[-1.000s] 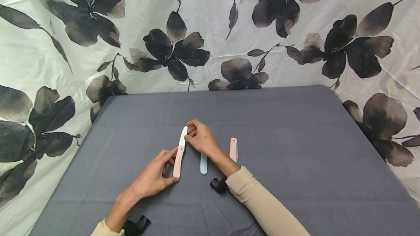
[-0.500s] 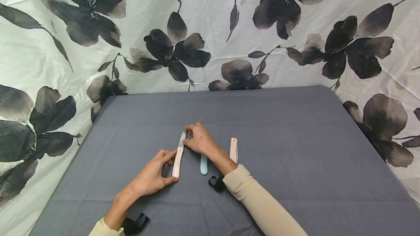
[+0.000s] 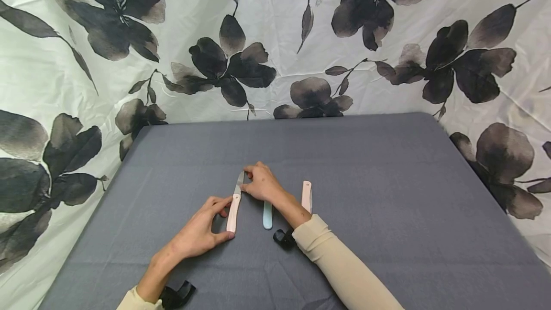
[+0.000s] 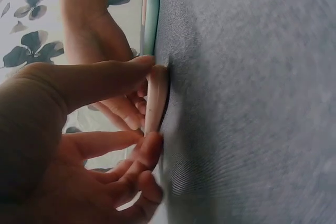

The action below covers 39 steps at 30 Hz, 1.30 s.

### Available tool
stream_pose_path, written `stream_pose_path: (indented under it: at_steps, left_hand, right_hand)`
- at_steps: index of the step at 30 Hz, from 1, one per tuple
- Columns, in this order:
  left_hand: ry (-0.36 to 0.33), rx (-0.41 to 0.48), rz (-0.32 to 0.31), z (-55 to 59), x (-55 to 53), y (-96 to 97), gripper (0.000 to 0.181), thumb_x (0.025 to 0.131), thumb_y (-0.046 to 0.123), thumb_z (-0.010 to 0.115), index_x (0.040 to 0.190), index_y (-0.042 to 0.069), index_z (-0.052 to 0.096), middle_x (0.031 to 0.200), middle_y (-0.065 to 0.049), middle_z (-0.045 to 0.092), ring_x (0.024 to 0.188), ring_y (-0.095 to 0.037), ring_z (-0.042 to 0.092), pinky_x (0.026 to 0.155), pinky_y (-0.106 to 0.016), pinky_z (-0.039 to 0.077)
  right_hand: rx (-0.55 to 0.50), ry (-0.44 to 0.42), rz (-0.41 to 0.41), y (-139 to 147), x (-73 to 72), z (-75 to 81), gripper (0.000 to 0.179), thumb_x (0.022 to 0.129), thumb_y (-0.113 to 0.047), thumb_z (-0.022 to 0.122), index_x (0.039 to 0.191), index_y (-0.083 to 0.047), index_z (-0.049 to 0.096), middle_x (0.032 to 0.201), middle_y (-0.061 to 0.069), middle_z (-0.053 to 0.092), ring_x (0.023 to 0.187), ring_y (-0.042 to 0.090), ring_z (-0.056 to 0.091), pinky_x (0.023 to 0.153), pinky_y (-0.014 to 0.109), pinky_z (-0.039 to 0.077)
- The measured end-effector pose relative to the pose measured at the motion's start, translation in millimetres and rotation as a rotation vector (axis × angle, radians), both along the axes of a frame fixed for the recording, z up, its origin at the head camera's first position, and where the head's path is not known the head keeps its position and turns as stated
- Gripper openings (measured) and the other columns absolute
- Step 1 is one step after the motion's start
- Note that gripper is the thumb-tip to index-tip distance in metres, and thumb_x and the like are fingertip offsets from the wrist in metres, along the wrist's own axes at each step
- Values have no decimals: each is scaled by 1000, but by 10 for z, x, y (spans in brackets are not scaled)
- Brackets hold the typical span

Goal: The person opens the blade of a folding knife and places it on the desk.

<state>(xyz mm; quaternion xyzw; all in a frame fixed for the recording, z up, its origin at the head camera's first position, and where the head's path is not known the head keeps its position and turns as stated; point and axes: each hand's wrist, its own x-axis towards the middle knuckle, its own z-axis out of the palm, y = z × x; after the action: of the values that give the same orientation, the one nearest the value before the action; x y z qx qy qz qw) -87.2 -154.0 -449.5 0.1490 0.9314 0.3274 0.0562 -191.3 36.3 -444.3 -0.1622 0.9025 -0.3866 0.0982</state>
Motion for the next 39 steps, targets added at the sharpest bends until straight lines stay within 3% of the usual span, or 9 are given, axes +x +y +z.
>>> stream_pose_path:
  at_steps: [7, 18, 30, 39]
  left_hand:
    - [121, 73, -20, 3, 36, 27, 72, 83, 15, 89, 148, 7, 58, 129, -5, 54, 105, -16, 59, 91, -35, 52]
    - [264, 63, -52, 39, 56, 280, 58, 85, 14, 87, 139, 9, 66, 123, -2, 60, 109, -19, 62, 93, -37, 56]
    - [272, -28, -94, 38, 27, 498, 59, 86, 15, 86, 139, 3, 64, 120, -7, 62, 98, -15, 56, 85, -34, 53]
    - [184, -49, -86, 47, -23, 580, 60, 87, 14, 85, 139, -3, 60, 115, -10, 62, 93, -15, 58, 83, -34, 55]
  right_hand:
    - [-42, 26, -42, 72, 117, 45, 43, 95, -12, 76, 135, -2, 66, 113, 15, 64, 99, 25, 60, 90, 40, 52]
    - [-30, 43, -99, 369, 215, 116, 30, 99, -14, 71, 128, -4, 70, 116, 15, 65, 102, 28, 62, 90, 44, 53]
    - [1, 49, -123, 546, 272, 121, 27, 98, -14, 72, 123, -2, 71, 110, 14, 65, 95, 24, 60, 86, 42, 53]
    - [36, 6, -50, 561, 263, 150, 20, 97, -10, 73, 115, -2, 74, 98, 11, 64, 84, 18, 57, 74, 31, 49]
